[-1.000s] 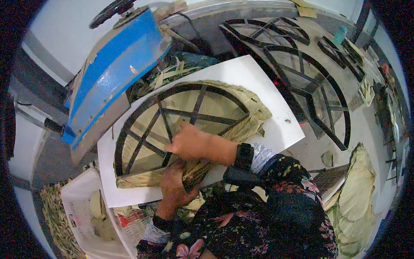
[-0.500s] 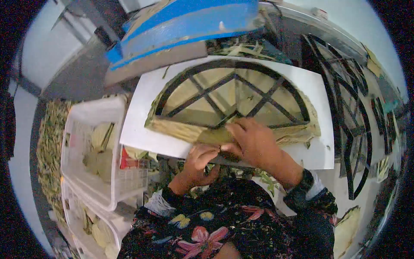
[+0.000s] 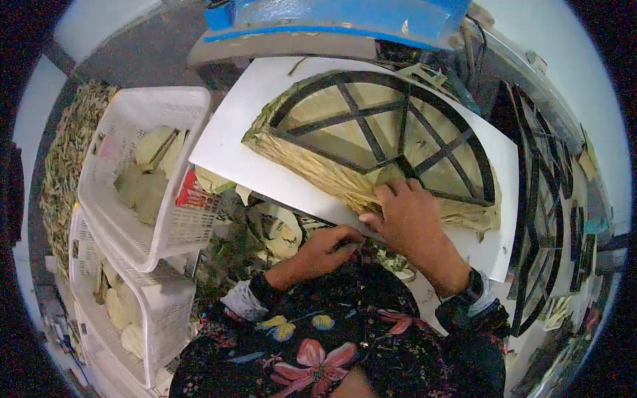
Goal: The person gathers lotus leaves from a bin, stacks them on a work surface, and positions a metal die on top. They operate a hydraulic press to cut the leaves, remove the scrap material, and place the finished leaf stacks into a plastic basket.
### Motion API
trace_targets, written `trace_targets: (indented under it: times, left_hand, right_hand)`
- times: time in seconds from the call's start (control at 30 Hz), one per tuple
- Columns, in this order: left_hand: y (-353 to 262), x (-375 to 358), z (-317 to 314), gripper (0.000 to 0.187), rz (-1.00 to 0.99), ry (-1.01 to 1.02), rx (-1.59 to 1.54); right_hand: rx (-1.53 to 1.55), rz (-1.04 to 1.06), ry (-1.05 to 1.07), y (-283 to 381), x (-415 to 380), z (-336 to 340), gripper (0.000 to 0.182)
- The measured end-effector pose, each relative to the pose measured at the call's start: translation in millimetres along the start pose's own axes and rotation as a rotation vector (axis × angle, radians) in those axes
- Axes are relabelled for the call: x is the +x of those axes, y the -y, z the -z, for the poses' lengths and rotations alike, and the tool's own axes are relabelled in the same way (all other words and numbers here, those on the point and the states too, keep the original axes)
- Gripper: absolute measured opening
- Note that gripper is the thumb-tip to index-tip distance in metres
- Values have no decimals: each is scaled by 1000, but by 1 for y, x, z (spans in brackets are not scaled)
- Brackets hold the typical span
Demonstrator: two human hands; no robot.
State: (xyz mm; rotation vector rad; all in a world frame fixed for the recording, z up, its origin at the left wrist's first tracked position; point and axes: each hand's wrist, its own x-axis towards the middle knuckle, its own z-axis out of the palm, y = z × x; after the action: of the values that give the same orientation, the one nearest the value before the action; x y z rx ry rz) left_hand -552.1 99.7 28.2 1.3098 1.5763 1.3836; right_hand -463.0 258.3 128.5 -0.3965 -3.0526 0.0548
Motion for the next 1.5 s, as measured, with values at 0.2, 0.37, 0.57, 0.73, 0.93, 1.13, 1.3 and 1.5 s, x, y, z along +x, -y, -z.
trace_targets:
  times: [0.2, 0.37, 0.57, 0.73, 0.93, 1.13, 1.3, 1.5]
  left_hand:
    - [1, 2, -9, 16, 26, -53, -93]
    - [13, 5, -17, 17, 105, -123, -485]
    - [1, 8, 10, 30, 252, -128, -809]
    - [-17, 21, 17, 32, 334, -159, -814]
    - [-16, 43, 25, 31, 510, -144, -893]
    - [-24, 60, 15, 31, 632, -150, -1027]
    - [-11, 75, -4, 22, 547, -212, -933]
    - [-9, 74, -9, 20, 529, -258, -867]
  right_hand:
    - [-39, 25, -14, 6, -3, -5, 43]
    - [113, -113, 28, -4, 2, 1, 31]
    - [198, -122, -59, -11, 7, -2, 25]
    - [145, -177, -34, -17, 14, -5, 25]
    - [198, -209, -33, -18, 17, -7, 24]
    - [156, -205, -66, -18, 19, -7, 22]
    - [92, -223, -68, -16, 19, -9, 20]
    - [76, -316, -119, -10, 22, -13, 21]
